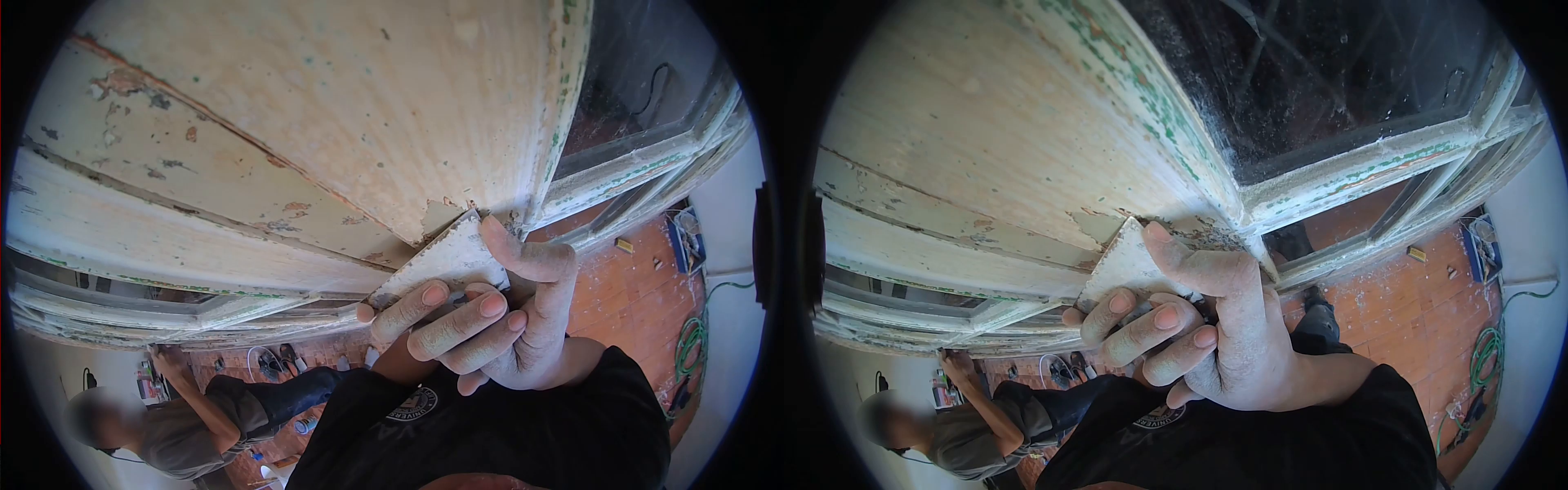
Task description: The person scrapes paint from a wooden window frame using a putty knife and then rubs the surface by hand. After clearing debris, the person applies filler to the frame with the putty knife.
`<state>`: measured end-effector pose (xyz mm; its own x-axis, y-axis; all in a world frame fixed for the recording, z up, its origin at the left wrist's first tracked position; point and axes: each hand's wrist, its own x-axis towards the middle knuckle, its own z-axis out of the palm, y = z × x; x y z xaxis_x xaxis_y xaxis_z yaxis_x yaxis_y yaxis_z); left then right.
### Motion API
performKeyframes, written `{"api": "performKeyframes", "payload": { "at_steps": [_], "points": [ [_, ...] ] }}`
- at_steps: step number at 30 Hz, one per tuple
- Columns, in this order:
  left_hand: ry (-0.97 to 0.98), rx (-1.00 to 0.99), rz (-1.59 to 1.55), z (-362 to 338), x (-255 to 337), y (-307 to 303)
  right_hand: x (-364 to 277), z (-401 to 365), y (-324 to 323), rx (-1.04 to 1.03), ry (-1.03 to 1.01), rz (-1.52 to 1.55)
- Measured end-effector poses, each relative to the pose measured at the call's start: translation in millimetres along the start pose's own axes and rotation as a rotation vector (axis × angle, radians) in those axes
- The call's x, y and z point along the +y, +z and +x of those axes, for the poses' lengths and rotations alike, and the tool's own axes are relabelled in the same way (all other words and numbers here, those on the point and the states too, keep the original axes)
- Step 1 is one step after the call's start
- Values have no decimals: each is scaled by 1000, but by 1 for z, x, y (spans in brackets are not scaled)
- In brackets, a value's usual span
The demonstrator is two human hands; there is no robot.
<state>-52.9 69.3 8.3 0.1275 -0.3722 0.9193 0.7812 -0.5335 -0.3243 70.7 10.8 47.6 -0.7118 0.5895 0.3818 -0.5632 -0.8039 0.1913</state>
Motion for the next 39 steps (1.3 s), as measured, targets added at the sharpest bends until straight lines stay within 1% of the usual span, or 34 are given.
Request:
{"api": "performKeyframes", "payload": {
  "at_steps": [2, 12, 15, 18, 20, 21, 23, 31, 33, 35, 36, 37, 38, 39],
  "points": [
    [8, 11, -8, 0, -1, 1, 5, -3, 20, 171, -43, -16],
    [12, 55, -39, -1, -1, 8, 7, 4, 17, 147, -66, -39],
    [8, 54, -35, -1, 0, 6, 5, 7, 20, 172, -27, 17],
    [7, 57, -35, -2, 1, 5, 6, 7, 14, 208, -81, -13],
    [9, 66, -40, -2, 0, 7, 1, 6, -7, 160, 17, 92],
    [9, 70, -43, -2, 0, 7, 1, 6, -11, 160, 16, 89],
    [10, 74, -48, -3, 1, 8, 2, 7, -15, 146, 77, 229],
    [20, 68, -41, -4, 1, 3, 2, 6, -12, 169, 87, 247],
    [27, 82, -42, -3, 0, 6, 1, 8, -1, 168, 90, 236],
    [23, 77, -42, -5, 2, 4, 8, 9, 19, 228, -93, -58],
    [20, 67, -42, -6, 3, 1, 4, 11, 1, 234, -93, -47],
    [20, 64, -44, -7, 4, 0, -5, 14, -29, 18, 120, 156],
    [22, 67, -47, -6, 4, 1, -10, 19, -40, -205, 332, 352],
    [26, 71, -51, -5, 3, 2, -8, 14, -36, -208, 332, 348]
  ]
}}
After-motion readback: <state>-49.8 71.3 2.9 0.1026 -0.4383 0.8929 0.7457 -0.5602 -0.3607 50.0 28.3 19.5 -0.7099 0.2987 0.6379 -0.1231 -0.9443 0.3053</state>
